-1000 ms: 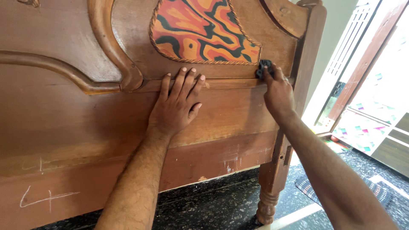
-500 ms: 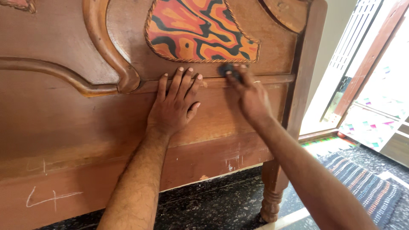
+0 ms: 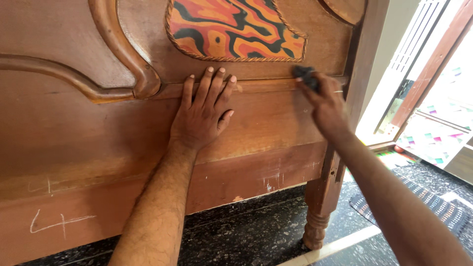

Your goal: The person wipes the surface of a wooden headboard with a dark cloth. They move the cloth back and forth across the flat and carved areas, focusing on the lower and middle sections of the headboard.

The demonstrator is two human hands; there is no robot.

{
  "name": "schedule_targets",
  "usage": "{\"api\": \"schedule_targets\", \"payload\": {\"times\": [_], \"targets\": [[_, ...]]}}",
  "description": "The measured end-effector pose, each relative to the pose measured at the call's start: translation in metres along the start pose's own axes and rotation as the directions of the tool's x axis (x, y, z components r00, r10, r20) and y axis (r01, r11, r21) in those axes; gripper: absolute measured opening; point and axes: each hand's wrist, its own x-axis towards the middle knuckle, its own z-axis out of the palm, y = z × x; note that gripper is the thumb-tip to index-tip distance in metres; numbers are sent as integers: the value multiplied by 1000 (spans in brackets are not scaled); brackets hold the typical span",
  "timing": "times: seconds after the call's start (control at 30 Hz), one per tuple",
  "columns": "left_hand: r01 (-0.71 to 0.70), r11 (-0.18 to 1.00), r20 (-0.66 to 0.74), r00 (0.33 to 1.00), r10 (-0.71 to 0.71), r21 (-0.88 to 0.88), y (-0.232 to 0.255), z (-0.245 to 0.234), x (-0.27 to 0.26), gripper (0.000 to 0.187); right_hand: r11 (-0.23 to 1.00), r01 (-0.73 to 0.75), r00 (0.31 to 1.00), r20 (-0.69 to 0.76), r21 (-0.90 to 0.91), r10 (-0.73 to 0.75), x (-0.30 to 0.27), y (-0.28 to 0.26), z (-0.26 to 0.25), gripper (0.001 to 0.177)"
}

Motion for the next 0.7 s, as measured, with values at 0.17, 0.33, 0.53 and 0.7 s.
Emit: {"api": "schedule_targets", "payload": {"times": [0.17,0.33,0.53,0.7], "targets": [[7,1000,1,1000,-7,17,1,1,0,81,973,-217,972,-73,82,223,-25,39,2,55],[7,999,6,1000,-7,34,0,2,-1,82,927,-292,937,-124,235,327,-45,38,21,33],[4,999,15,1000,-5,41,1,4,-2,81,931,-295,926,-176,216,335,-45,-3,42,40],[3,999,13,1000,-3,34,0,4,-1,78,788,-255,937,-58,561,345,-36,-45,36,49]]}}
